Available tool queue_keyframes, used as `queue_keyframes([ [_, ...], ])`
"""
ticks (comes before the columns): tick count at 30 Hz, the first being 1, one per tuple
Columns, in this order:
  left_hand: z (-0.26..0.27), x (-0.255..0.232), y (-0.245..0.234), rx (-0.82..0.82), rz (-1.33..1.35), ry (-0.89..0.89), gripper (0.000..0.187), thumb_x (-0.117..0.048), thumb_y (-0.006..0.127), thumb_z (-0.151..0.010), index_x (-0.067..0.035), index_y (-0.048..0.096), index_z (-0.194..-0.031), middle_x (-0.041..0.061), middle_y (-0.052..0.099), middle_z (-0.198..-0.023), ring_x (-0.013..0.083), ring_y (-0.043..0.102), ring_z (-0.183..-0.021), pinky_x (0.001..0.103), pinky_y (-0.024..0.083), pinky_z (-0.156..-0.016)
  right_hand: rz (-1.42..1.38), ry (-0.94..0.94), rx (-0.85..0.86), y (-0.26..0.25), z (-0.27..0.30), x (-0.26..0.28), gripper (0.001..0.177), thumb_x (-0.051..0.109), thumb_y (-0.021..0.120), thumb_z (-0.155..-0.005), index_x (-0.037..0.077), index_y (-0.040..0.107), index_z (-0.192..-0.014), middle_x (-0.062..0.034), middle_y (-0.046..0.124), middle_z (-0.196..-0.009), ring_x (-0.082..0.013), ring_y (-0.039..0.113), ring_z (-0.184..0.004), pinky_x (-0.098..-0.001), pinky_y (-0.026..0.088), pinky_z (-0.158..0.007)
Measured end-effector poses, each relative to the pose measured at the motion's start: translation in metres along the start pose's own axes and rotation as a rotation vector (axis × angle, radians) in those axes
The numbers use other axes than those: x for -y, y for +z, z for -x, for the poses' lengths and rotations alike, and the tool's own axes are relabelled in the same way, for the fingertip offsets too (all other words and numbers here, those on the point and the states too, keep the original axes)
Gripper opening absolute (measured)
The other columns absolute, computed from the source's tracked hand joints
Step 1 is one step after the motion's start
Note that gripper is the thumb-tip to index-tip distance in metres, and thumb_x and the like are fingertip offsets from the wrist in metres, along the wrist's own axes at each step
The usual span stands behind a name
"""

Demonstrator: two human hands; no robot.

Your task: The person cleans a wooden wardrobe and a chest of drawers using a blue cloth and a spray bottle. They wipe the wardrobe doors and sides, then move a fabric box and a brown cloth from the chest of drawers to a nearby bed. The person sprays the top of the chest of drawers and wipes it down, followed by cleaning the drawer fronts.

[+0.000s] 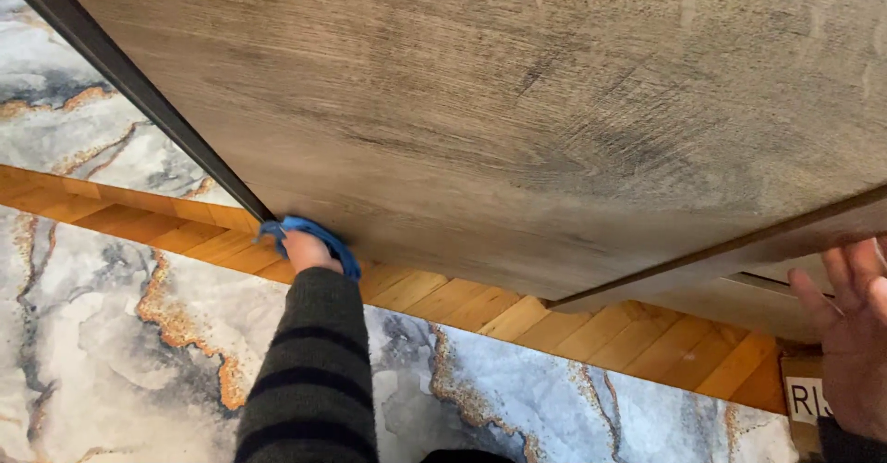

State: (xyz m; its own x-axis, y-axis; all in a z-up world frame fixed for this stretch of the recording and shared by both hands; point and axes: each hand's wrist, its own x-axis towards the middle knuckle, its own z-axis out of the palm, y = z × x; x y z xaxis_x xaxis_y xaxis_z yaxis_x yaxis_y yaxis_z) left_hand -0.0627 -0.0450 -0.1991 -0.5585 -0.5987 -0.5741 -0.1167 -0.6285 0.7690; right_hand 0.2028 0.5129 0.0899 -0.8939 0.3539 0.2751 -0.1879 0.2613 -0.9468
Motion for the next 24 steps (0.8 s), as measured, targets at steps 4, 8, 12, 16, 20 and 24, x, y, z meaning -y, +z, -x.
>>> queue_keyframes([
  [4, 0.0, 0.011, 0.023, -0.121, 0.064, 0.192, 0.058, -0.044, 0.031, -0.105, -0.006, 0.047, -0.144, 0.017, 0.05, -0.155, 0.0283, 0.054, -0.136, 0.04, 0.037, -0.117, 0.107, -0.076, 0.049, 0.021, 0.003, 0.021, 0.053, 0.021, 0.017, -0.111, 0.011, 0.013, -0.164, -0.0135, 0.015, -0.178, -0.0367, 0.019, -0.164, -0.0633, 0.026, -0.123],
  [8, 0.052, 0.042, 0.046, -0.293, -0.125, 0.447, 0.06, -0.04, 0.039, -0.108, 0.012, 0.051, -0.136, 0.035, 0.049, -0.146, 0.0467, 0.049, -0.134, 0.046, 0.036, -0.113, 0.124, -0.399, 0.283, -0.028, 0.003, -0.039, 0.046, 0.051, 0.026, -0.117, 0.032, 0.027, -0.159, -0.0102, 0.011, -0.185, -0.0408, 0.014, -0.171, -0.0718, 0.021, -0.132],
  [12, 0.112, 0.105, 0.061, -0.266, -0.08, 0.417, 0.064, -0.04, 0.037, -0.108, 0.014, 0.044, -0.142, 0.037, 0.044, -0.149, 0.0484, 0.045, -0.138, 0.048, 0.034, -0.116, -0.003, -0.222, 0.122, -0.027, 0.001, -0.044, 0.036, 0.042, 0.029, -0.119, 0.024, 0.032, -0.15, -0.0133, 0.02, -0.186, -0.0305, 0.027, -0.167, -0.0664, 0.028, -0.136],
  [16, 0.192, 0.147, 0.071, -0.154, -0.143, 0.044, 0.064, -0.047, 0.031, -0.108, 0.006, 0.048, -0.139, 0.032, 0.047, -0.149, 0.0461, 0.05, -0.135, 0.048, 0.038, -0.114, 0.04, -0.09, 0.023, 0.02, 0.007, 0.017, 0.053, 0.023, 0.024, -0.113, 0.019, 0.02, -0.165, -0.0073, 0.02, -0.178, -0.0311, 0.024, -0.163, -0.0594, 0.03, -0.126],
  [20, 0.304, 0.134, 0.074, 0.117, -0.036, -0.659, 0.079, -0.071, 0.018, -0.097, -0.025, 0.04, -0.157, -0.001, 0.043, -0.164, 0.028, 0.041, -0.151, 0.058, 0.026, -0.123, 0.085, 0.013, -0.018, 0.064, 0.007, 0.077, 0.068, 0.018, 0.024, -0.101, 0.014, 0.017, -0.169, -0.0108, 0.024, -0.176, -0.0299, 0.029, -0.156, -0.0503, 0.031, -0.113],
  [24, 0.369, 0.185, 0.077, 0.492, -0.084, -0.792, 0.089, -0.082, 0.007, -0.099, -0.022, 0.056, -0.055, 0.01, 0.063, -0.05, 0.0289, 0.061, -0.04, 0.038, 0.044, -0.035, 0.065, 0.022, -0.046, 0.076, 0.01, 0.09, 0.067, 0.019, 0.025, -0.1, 0.017, 0.019, -0.166, -0.0079, 0.024, -0.176, -0.0284, 0.03, -0.155, -0.0496, 0.031, -0.113],
])
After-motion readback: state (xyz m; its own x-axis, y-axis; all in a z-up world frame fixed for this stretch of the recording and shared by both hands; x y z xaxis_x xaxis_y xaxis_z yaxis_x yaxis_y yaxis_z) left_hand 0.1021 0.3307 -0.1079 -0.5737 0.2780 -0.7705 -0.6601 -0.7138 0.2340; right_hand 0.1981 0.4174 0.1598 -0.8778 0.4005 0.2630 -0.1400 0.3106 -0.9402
